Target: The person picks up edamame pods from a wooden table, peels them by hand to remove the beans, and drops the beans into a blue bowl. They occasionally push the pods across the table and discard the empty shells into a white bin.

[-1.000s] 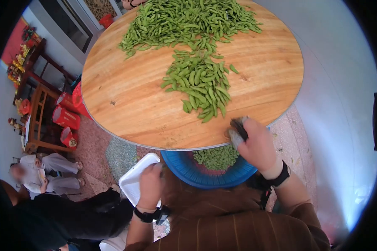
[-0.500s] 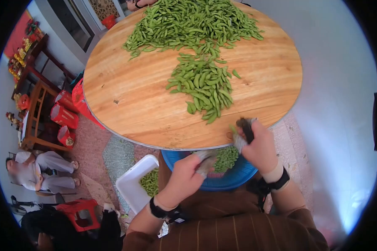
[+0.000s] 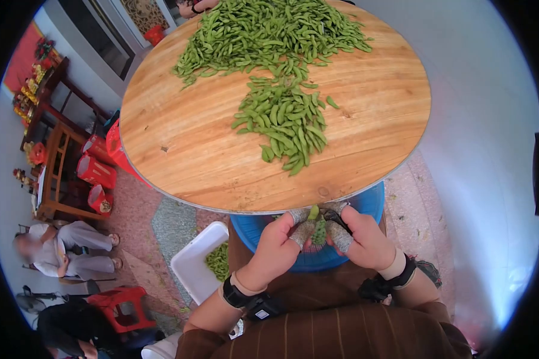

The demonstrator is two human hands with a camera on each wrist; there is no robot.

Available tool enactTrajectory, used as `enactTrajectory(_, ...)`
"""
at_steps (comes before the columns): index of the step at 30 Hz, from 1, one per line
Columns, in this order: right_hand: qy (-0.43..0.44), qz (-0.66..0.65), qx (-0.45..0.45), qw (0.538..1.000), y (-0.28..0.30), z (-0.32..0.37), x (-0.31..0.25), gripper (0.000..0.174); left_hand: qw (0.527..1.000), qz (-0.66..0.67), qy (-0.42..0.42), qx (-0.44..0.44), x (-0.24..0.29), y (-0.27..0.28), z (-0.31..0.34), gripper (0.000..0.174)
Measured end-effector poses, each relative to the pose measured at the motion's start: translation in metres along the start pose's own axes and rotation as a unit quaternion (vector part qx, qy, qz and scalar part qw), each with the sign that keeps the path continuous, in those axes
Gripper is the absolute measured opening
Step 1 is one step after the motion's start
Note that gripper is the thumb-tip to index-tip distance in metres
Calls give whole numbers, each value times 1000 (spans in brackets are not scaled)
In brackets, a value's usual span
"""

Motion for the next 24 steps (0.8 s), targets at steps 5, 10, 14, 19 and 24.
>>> enactTrajectory(5, 30, 6, 6, 1000, 3, 1, -2, 29, 994, -99, -17, -36, 7, -4, 0, 24)
enactTrajectory(10, 49, -48, -9, 998, 6, 3, -4, 32, 970, -226, -65, -60, 3, -3, -2, 21)
enactTrajectory(14, -8, -124, -64, 990, 0, 0, 13, 30, 960, -257, -89, -64, 6, -4, -4, 20)
enactTrajectory(19, -35, -135, -91, 986, -6, -3, 19, 29, 799, -527, -285, -38, 41, -18, 2, 14)
enactTrajectory(24, -112, -334, -205, 913, -26, 0, 37, 19, 964, -240, -91, -69, 4, 7, -1, 24)
Point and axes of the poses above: each hand's wrist, its own z-axis away from the middle knuckle, its own y-axis out of the back of the hand, x = y × z, the point moved 10 cm from there along -z, towards the middle knuckle, and after that the axes turned 9 degrees about -y, right-handed, at the moved point
